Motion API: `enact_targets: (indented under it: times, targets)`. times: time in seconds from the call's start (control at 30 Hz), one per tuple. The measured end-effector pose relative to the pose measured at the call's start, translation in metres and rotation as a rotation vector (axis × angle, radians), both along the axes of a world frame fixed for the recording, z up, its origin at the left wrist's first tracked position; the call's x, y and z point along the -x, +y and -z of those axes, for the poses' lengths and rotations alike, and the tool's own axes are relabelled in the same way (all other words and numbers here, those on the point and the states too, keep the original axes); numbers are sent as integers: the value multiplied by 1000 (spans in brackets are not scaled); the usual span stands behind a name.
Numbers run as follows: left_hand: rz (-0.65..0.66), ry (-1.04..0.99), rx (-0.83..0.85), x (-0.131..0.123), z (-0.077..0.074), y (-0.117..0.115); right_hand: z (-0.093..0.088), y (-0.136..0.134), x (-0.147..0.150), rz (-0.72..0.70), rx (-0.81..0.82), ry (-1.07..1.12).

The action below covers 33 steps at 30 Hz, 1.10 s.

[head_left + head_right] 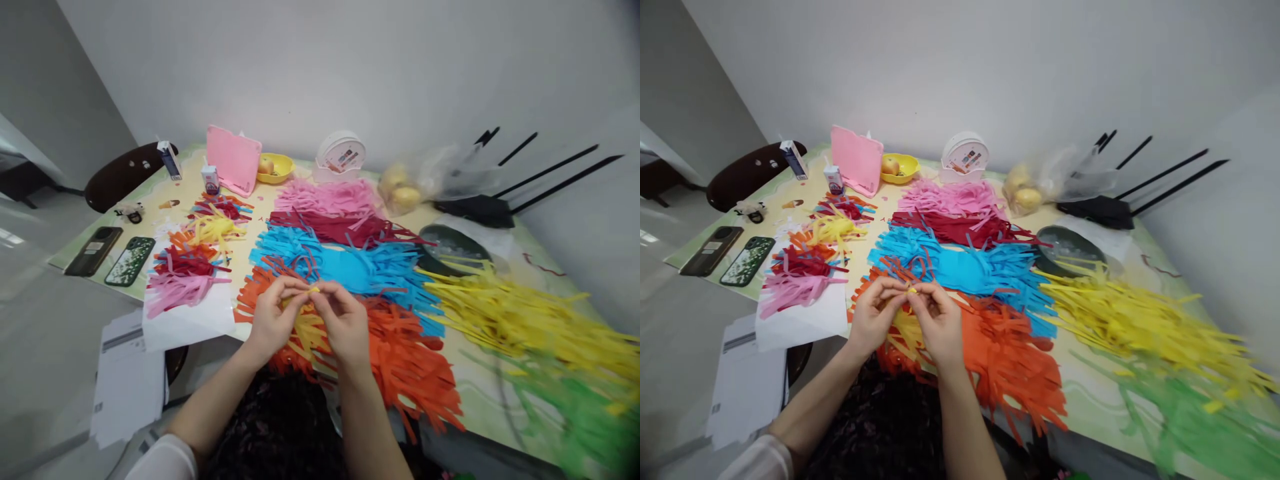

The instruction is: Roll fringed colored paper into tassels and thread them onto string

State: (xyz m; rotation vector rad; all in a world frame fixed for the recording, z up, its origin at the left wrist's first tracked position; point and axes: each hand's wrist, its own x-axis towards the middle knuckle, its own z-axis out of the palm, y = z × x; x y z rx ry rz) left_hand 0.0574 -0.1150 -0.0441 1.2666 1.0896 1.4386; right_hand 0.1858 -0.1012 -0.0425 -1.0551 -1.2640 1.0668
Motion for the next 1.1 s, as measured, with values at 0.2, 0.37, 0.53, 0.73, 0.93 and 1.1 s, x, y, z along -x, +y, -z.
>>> enact_targets:
  times: [0.2,0.37,0.53,0.73,0.93,1.1]
  targets:
    - [13,87,7,3,2,-5,-10,0,-16,-70,-12,-70]
    - [3,148,-7,3,-6,-5,-12,-4,-13,-13,-51,-84]
    - [48,22,84,6,-7,-5,-16,-7,-10,-16,-70,-113]
    - [53,-50,150,8,-2,-5,-16,-14,2,178,-144,6]
    - [33,168,128,44,-1,-27,-3,-27,19,187,-146,-58]
    - [-890,866,-49,148,-14,-54,3,-35,22,-19,-154,-229]
